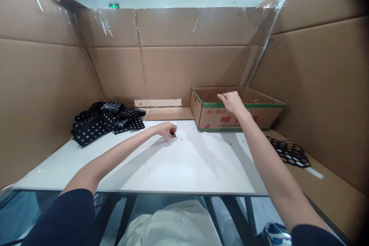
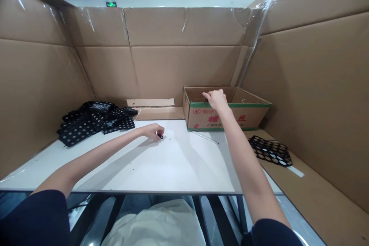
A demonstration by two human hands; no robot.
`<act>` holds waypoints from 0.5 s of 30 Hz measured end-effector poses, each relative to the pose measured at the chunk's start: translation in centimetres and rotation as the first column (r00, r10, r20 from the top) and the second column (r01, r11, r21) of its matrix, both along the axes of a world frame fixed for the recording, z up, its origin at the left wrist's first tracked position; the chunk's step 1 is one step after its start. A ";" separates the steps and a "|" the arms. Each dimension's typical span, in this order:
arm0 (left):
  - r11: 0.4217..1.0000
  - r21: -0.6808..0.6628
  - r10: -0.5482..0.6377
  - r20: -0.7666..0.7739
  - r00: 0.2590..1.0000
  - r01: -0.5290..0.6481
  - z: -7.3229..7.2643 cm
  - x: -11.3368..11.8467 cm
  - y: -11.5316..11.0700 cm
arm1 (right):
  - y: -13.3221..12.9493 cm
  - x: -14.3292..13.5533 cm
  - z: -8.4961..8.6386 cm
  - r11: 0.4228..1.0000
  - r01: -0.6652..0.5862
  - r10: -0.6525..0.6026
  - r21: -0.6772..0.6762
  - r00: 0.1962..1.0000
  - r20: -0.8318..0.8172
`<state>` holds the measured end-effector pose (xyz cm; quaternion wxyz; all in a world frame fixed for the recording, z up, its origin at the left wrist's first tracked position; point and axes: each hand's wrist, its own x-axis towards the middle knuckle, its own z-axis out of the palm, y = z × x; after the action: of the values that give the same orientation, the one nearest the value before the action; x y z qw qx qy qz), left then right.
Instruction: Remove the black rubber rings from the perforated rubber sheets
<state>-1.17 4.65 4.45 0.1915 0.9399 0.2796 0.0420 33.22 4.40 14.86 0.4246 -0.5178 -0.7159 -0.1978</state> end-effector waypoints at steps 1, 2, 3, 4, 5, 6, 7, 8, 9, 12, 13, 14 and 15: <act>1.000 0.012 0.002 0.025 1.000 -0.002 0.8 0.1 0.2 | -0.2 0.1 -0.9 0.998 0.034 -0.033 -0.049 0.999 0.024; 1.000 0.023 0.007 0.061 0.998 -0.009 1.8 0.3 0.4 | -0.8 0.0 -1.7 0.998 0.051 -0.050 -0.028 0.998 0.025; 0.999 0.039 0.020 0.102 0.995 -0.024 3.0 0.7 0.6 | -1.6 -0.3 -2.7 0.998 0.053 -0.054 0.034 0.999 0.010; 0.998 0.057 0.033 0.137 0.990 -0.041 4.3 1.2 0.8 | -2.6 -0.8 -3.6 0.993 0.041 -0.040 0.110 0.999 -0.008; 0.995 0.074 0.051 0.180 0.982 -0.065 5.8 2.0 0.9 | -3.6 -1.5 -4.7 0.983 0.030 -0.026 0.180 0.999 -0.023; 0.989 0.117 0.062 0.262 0.963 -0.096 7.3 2.9 1.0 | -4.6 -2.2 -5.7 0.973 0.018 -0.012 0.232 1.000 -0.028; 0.975 0.182 0.058 0.345 0.937 -0.127 8.9 4.0 1.0 | -5.4 -2.9 -6.9 0.967 -0.003 0.006 0.254 1.000 -0.009; 0.961 0.235 0.047 0.390 0.920 -0.148 10.4 5.3 1.1 | -6.1 -3.6 -8.0 0.965 -0.033 0.028 0.259 0.999 0.022; 0.954 0.256 0.042 0.402 0.915 -0.156 11.8 6.7 1.2 | -6.5 -4.2 -9.2 0.968 -0.071 0.057 0.241 0.996 0.065; 0.903 0.399 0.011 0.350 0.937 -0.160 15.0 11.5 2.1 | -6.7 -5.4 -12.2 0.978 -0.167 0.146 0.125 0.975 0.168; 0.867 0.460 0.031 0.339 0.940 -0.194 15.7 13.2 2.6 | -6.6 -5.6 -12.9 0.978 -0.188 0.169 0.087 0.967 0.188; 0.831 0.501 0.062 0.347 0.936 -0.241 16.1 14.9 3.2 | -6.5 -5.7 -13.4 0.978 -0.203 0.189 0.052 0.962 0.198; 0.801 0.521 0.108 0.361 0.926 -0.297 16.3 16.6 3.8 | -6.4 -5.7 -13.8 0.977 -0.214 0.206 0.022 0.958 0.198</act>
<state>15.41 8.46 20.78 -0.0599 0.8992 0.3204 0.2919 27.48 -1.99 1.10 0.3823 -0.4078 -0.8005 -0.2164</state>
